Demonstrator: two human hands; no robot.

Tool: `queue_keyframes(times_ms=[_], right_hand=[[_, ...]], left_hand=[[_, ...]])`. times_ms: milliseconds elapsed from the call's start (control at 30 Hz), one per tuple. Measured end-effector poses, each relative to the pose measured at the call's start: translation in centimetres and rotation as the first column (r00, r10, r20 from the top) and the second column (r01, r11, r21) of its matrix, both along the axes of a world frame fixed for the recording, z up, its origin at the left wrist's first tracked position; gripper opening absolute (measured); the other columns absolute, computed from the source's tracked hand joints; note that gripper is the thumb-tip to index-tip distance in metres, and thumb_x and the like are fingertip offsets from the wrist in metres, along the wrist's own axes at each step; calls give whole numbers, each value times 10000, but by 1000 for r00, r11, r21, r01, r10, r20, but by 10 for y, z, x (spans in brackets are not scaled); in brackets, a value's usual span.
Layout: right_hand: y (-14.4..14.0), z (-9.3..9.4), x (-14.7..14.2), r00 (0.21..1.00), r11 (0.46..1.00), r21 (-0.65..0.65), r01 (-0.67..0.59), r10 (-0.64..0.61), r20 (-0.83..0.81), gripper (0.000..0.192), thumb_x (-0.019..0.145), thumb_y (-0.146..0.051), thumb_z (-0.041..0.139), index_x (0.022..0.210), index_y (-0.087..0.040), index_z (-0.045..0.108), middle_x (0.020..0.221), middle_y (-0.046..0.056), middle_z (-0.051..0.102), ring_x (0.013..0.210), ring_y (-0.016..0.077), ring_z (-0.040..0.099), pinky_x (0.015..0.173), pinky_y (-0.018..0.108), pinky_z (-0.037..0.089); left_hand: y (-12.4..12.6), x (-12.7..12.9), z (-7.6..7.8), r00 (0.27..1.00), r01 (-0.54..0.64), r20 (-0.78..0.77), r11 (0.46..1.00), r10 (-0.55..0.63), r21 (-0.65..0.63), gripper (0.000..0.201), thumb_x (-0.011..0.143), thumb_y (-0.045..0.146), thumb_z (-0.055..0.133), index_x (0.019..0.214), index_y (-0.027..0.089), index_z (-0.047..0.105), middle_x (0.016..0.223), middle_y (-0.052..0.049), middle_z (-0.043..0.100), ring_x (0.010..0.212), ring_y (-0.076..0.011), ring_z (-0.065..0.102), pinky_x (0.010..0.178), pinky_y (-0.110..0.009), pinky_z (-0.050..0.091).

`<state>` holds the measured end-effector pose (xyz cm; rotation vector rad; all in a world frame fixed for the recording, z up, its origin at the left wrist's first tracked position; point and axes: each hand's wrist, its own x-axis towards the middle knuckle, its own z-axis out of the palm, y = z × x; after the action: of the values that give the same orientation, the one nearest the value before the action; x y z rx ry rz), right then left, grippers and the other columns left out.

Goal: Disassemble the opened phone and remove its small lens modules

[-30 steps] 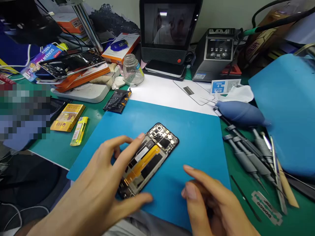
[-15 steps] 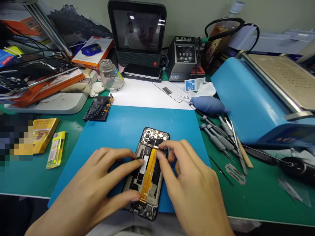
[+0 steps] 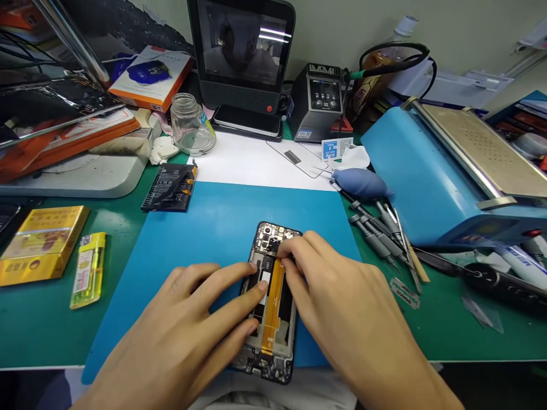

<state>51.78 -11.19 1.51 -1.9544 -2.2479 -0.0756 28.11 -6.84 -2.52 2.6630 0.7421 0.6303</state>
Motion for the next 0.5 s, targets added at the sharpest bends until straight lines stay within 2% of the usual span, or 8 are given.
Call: queue_keyframes(times_ms=[167, 300, 500], right_hand=[[3, 4, 4, 995, 996, 25, -82, 81, 64, 224, 1189, -305, 441, 1105, -265, 645, 984, -24, 683, 640, 146, 681, 479, 354, 386], [3, 5, 4, 995, 996, 57, -74, 70, 72, 218, 1184, -300, 465, 1114, -268, 669, 971, -25, 674, 607, 138, 642, 475, 348, 368], [4, 7, 5, 997, 998, 10, -69, 69, 22, 190, 1171, -306, 519, 1084, -263, 683, 983, -33, 677, 648, 147, 635, 536, 346, 388]], left_hand=[[-2, 0, 0, 1000, -1, 0, 1000, 1, -6, 336, 1209, 288, 462, 1385, 250, 746, 1519, 3, 720, 1157, -253, 614, 853, -424, 522], [-2, 0, 0, 1000, -2, -5, 1000, 2, -14, 334, 1206, 273, 466, 1397, 244, 738, 1542, -5, 707, 1173, -257, 615, 866, -434, 526], [-2, -1, 0, 1000, 3, -11, 1000, -3, -5, 348, 1202, 255, 464, 1445, 238, 712, 1541, -27, 695, 1164, -273, 592, 859, -455, 507]])
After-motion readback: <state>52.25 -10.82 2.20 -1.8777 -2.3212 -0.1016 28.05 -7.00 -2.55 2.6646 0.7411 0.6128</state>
